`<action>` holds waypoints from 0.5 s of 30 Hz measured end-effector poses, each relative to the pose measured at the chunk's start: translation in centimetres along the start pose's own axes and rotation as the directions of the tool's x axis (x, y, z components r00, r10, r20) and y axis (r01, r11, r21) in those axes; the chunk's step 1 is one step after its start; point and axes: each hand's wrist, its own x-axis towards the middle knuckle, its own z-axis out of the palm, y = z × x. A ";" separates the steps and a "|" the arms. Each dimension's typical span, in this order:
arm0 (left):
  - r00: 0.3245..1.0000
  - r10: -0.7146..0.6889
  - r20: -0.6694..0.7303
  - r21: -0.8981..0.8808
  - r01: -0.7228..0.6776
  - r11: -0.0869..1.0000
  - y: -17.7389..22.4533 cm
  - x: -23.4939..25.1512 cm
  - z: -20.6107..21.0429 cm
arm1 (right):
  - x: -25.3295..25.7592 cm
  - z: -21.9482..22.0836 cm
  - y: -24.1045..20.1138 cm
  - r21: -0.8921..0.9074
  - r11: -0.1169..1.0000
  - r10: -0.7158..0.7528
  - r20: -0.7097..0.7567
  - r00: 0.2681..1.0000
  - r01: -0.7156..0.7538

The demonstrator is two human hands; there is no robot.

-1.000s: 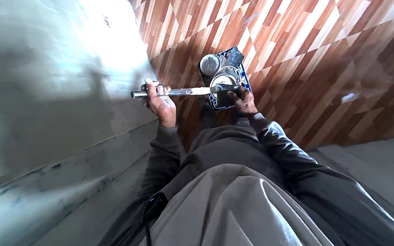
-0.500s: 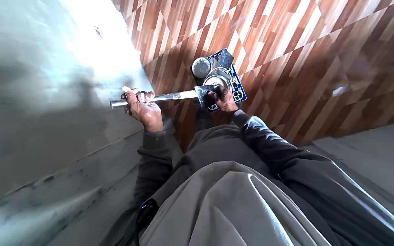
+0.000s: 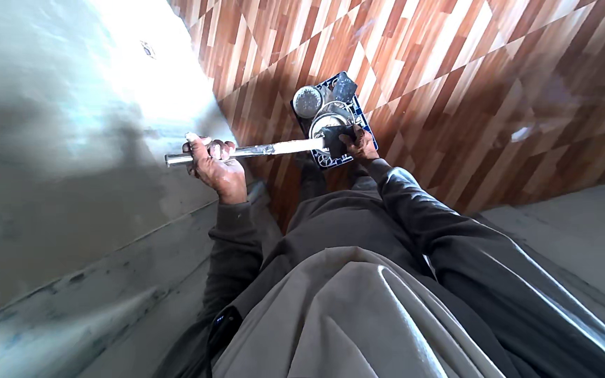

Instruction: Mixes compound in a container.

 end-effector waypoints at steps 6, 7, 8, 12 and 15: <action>1.000 -0.015 0.012 0.021 0.015 1.000 -0.2 -0.2 0.0 | -1.1 0.2 -4.7 0.047 0.993 -0.109 -0.010 0.994 0.109; 1.000 -0.016 0.017 0.024 0.016 1.000 -0.4 -0.3 0.1 | -1.3 0.3 -6.2 0.076 0.989 -0.129 -0.002 0.992 0.128; 1.000 -0.016 0.024 0.024 0.015 1.000 -0.6 -0.5 0.2 | -1.4 0.3 -7.6 0.118 0.982 -0.147 0.011 0.989 0.145; 0.998 -0.009 0.068 0.009 0.009 1.000 -1.1 -1.2 0.5 | -2.1 0.6 -11.8 0.354 0.911 -0.242 0.046 0.969 0.211; 0.997 -0.009 0.079 -0.002 0.009 1.000 -1.1 -1.3 0.8 | -2.0 1.0 -11.7 0.351 0.915 -0.242 0.081 0.967 0.199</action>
